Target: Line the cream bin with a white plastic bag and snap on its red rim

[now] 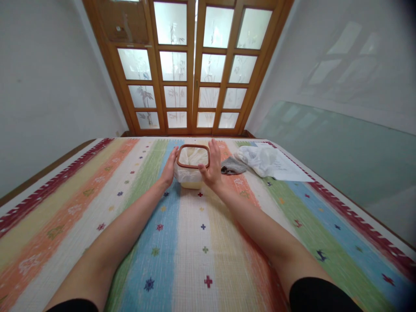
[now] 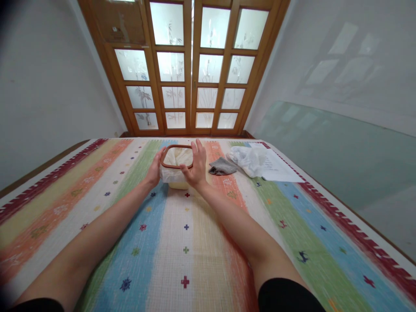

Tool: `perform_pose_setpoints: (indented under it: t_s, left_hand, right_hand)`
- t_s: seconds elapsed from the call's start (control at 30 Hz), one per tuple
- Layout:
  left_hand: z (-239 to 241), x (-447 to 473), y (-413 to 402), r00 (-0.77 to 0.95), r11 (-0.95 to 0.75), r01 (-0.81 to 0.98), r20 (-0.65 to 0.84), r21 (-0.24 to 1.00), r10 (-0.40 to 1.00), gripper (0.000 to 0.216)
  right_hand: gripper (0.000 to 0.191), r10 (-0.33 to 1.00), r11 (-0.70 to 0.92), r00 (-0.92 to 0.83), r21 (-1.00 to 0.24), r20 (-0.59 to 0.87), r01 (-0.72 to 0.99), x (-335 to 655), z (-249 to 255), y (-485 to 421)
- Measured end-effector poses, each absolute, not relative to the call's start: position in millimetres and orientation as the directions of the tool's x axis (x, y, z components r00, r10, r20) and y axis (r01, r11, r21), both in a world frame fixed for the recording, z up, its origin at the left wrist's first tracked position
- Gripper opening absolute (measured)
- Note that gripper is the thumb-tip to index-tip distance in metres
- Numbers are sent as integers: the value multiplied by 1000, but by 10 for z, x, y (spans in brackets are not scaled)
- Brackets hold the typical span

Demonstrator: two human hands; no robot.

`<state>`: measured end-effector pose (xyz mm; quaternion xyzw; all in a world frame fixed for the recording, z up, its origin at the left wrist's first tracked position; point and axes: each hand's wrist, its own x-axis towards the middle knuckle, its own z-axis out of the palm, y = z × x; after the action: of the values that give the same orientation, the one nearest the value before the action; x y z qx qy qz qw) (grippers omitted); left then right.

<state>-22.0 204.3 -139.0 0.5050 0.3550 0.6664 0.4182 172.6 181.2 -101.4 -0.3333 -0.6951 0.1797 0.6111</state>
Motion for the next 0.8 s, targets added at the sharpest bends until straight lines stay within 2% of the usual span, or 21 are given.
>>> perform_pose_setpoints:
  t_s: [0.13, 0.27, 0.47, 0.57, 0.67, 0.8]
  left_hand:
    - [-1272, -181, 1968, -54, -421, -217, 420, 881, 906, 59]
    - [-1249, -238, 1943, -81, -361, -179, 351, 915, 933, 65]
    - [-1351, -387, 2002, -328, -336, 97, 349, 937, 878, 56]
    - [-1378, -440, 2024, -400, -366, 186, 411, 912, 819, 52]
    - [-1380, -438, 2028, -400, -396, 147, 421, 906, 814, 49]
    - [-1384, -334, 2019, -246, -398, -33, 378, 917, 892, 53]
  right_hand:
    - [96, 649, 752, -142, -603, 747, 266, 1805, -1154, 1899]
    - [100, 602, 792, -173, -554, 780, 258, 1949, -1274, 2106]
    - [94, 671, 735, -112, -639, 733, 227, 2073, -1415, 2311]
    - [81, 733, 669, 23, -727, 680, 153, 2080, -1477, 2415]
    - [68, 764, 613, 175, -783, 621, 103, 2030, -1453, 2444]
    - [67, 741, 629, 207, -768, 639, 120, 1868, -1332, 2300]
